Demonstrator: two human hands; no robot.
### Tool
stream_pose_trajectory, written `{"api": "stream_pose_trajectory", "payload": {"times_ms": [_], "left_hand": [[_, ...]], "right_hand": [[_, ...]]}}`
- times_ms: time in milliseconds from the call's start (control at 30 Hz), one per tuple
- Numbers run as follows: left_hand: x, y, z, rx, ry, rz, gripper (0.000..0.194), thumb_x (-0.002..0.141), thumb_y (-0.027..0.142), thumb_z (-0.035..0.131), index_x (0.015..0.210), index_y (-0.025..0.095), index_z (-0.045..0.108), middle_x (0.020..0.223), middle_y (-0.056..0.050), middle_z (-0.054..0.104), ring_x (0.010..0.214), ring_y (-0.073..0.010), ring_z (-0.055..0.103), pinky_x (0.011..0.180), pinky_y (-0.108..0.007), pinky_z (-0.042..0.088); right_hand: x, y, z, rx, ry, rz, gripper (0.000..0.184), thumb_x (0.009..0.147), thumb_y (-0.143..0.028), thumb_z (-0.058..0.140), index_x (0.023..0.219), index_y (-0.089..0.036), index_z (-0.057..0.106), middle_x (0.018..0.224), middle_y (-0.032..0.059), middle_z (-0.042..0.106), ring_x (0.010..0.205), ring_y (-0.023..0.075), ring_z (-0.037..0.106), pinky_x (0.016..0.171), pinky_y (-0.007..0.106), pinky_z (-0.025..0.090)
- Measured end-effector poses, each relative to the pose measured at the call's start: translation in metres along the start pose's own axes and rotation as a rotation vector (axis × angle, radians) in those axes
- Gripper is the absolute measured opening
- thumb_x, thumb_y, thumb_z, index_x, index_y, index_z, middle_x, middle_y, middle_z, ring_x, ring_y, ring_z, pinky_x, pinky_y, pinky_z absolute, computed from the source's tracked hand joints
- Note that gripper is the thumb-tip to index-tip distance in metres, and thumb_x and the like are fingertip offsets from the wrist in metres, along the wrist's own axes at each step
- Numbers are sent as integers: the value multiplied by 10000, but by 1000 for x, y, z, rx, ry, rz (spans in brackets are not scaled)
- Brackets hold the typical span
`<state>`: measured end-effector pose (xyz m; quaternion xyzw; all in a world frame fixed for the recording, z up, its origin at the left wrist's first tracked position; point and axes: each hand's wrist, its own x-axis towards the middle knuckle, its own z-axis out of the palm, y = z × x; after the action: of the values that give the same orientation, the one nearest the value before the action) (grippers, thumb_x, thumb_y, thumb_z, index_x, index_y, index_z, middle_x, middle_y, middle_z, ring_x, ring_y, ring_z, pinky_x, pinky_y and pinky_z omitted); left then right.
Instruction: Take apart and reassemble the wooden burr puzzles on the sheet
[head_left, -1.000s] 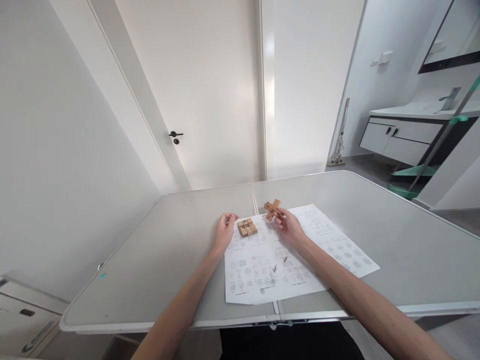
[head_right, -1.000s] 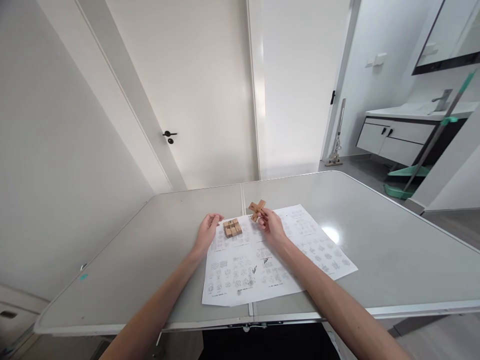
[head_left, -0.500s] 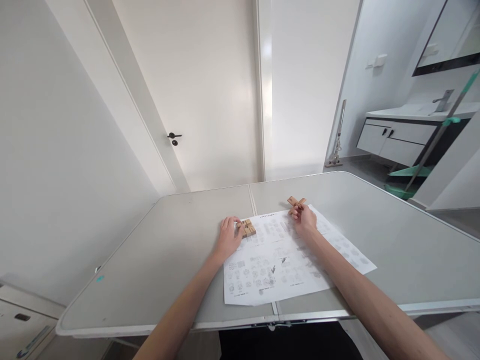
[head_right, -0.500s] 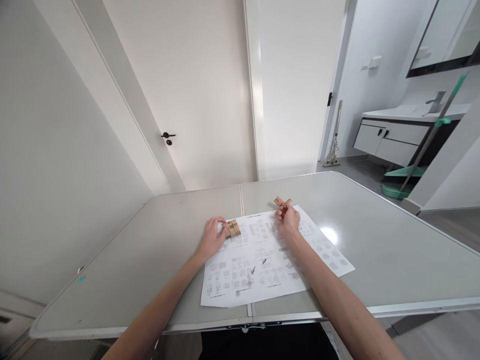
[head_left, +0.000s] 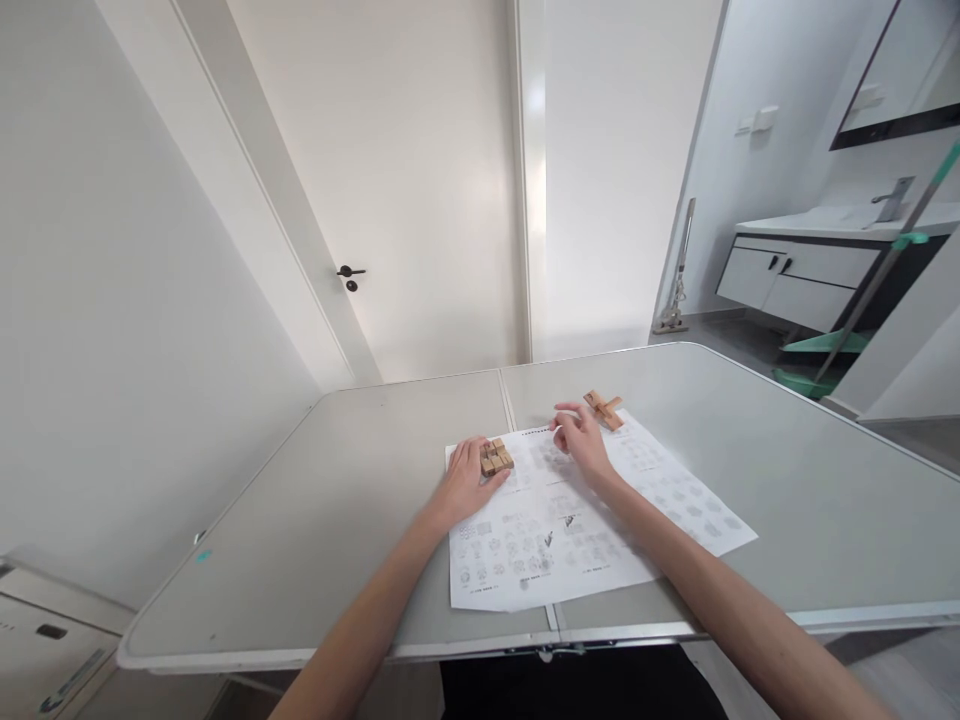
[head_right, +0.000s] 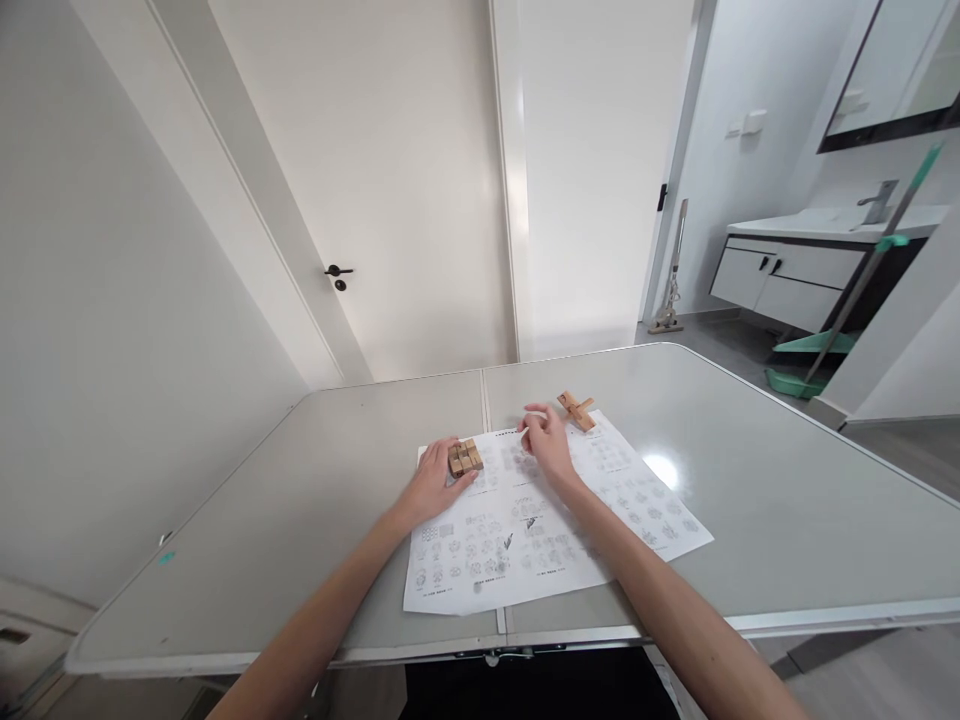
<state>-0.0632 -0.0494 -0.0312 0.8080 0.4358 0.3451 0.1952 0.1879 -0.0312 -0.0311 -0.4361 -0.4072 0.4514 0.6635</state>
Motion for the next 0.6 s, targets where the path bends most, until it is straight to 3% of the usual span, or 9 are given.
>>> {"api": "stream_pose_trajectory", "payload": {"times_ms": [133,233,400,600], "left_hand": [[0,0,1,162,-37,12,515,923,449,669,1350,235,476,1356,-124,584,1320,-310,507,1134,-500,392],[0,1,1,215,-35,37,505,936,429,655,1357,239,452,1356,-122,581,1322,-304,511,1127,-504,416],[-1,2,2,233,-28,53,496,958,449,627,1367,243,437,1372,-124,572,1331,-302,511,1127,-507,430],[-1,2,2,250,-36,69,487,972,447,608,1378,244,430,1380,-119,565,1339,-301,505,1132,-502,425]], "right_hand": [[-15,5,11,-327,-273,-71,185,890,-362,533,1006,-229,586,728,-42,639,483,110,510,522,259,395],[-22,11,15,-466,-392,-126,169,915,-343,492,1000,-238,592,709,-43,656,509,135,535,566,270,415],[-25,15,17,-617,-452,-226,141,909,-285,477,973,-237,593,677,-39,663,612,171,583,648,281,415],[-26,12,18,-670,-460,-260,154,899,-256,469,980,-227,596,669,-41,648,604,170,564,645,282,401]]}}
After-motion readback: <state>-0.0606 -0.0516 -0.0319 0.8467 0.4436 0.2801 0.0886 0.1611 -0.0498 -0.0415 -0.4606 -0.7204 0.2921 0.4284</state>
